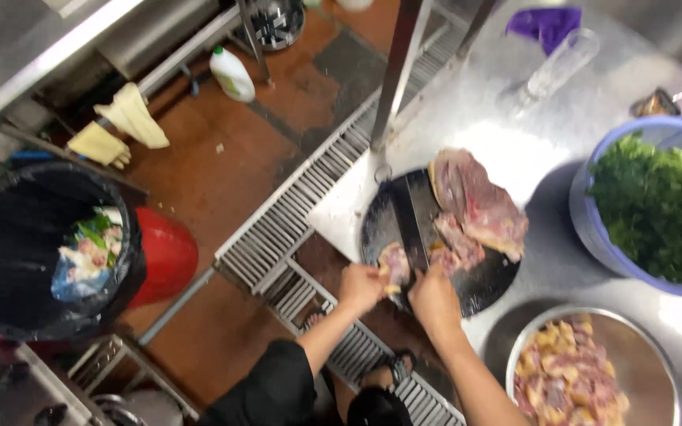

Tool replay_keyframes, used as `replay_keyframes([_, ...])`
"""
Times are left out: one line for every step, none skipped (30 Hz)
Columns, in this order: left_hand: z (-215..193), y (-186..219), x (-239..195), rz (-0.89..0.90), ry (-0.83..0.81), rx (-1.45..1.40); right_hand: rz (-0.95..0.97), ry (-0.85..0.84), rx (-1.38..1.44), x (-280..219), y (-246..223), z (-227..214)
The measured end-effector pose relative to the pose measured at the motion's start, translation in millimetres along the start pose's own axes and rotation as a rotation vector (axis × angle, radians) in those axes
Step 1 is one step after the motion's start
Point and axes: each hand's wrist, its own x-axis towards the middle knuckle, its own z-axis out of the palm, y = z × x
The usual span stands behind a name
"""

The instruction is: The person uses a large cleaver to chop a piece of raw meat on a black cutting board. They repeatedly slice the meat into smaller pieces and transfer them into a metal bowl. The person also handles a piece of skin or fat separately.

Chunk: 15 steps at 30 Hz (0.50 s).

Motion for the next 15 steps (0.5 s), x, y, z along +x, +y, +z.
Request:
replay_keyframes([4.3, -5.4, -7.0, -0.017, -0.008, -0.001, 0.007, -0.016, -0.007, -7.5, 5.2, -2.0])
replay_keyframes([3.9, -3.5, -4.4, -0.034, 0.031, -0.004, 0.058, -0.079, 0.046, -4.2, 4.0, -6.5])
replay_keyframes([2.5, -1.0, -1.8, -0.052, 0.071, -0.008, 0.109, -0.142, 0.099, -0.8, 1.7, -11.6])
replay_keyframes([-0.3, 4.8, 0.5, -0.048, 0.075, -0.010, 0.104, -0.138, 0.100, -5.4, -1.5, -29.2])
replay_keyframes([-3.4, 10.3, 3.3, -0.059, 0.101, 0.035, 0.113, -0.140, 0.082, -10.0, -5.1, -46.4])
replay_keyframes([-8.2, 11.4, 0.1, -0.079, 0.127, 0.081, 0.123, -0.150, 0.064, -21.0, -9.0, -61.8])
replay_keyframes([-11.1, 6.4, 1.4, -0.085, 0.132, 0.082, 0.119, -0.156, 0.065, -29.9, -26.2, -81.1])
replay_keyframes([-9.8, 3.9, 4.9, -0.085, 0.141, 0.105, 0.129, -0.119, 0.107, -35.9, -40.2, -102.4])
replay_keyframes([-8.5, 1.6, 9.2, -0.085, 0.151, 0.129, 0.138, -0.081, 0.149, -41.2, -54.4, -123.5])
replay_keyframes([-6.3, -5.7, 15.0, -0.086, 0.153, 0.125, 0.135, -0.082, 0.146, -44.3, -58.0, -129.5])
replay_keyframes([-4.4, -13.3, 21.1, -0.098, 0.160, 0.033, 0.079, 0.043, 0.197, -47.3, -61.9, -135.1])
replay_keyframes([-4.2, -23.5, 24.6, -0.117, 0.169, -0.058, 0.023, 0.161, 0.249, -52.4, -66.6, -139.4])
replay_keyframes([-4.6, -19.5, 17.2, -0.124, 0.173, -0.059, 0.019, 0.153, 0.248, -53.7, -59.0, -127.5])
replay_keyframes([-5.2, -13.4, 12.5, -0.123, 0.165, -0.100, -0.013, 0.271, 0.237, -53.0, -52.0, -116.1])
replay_keyframes([-6.1, -7.1, 7.7, -0.122, 0.158, -0.141, -0.045, 0.388, 0.225, -52.5, -45.3, -105.0])
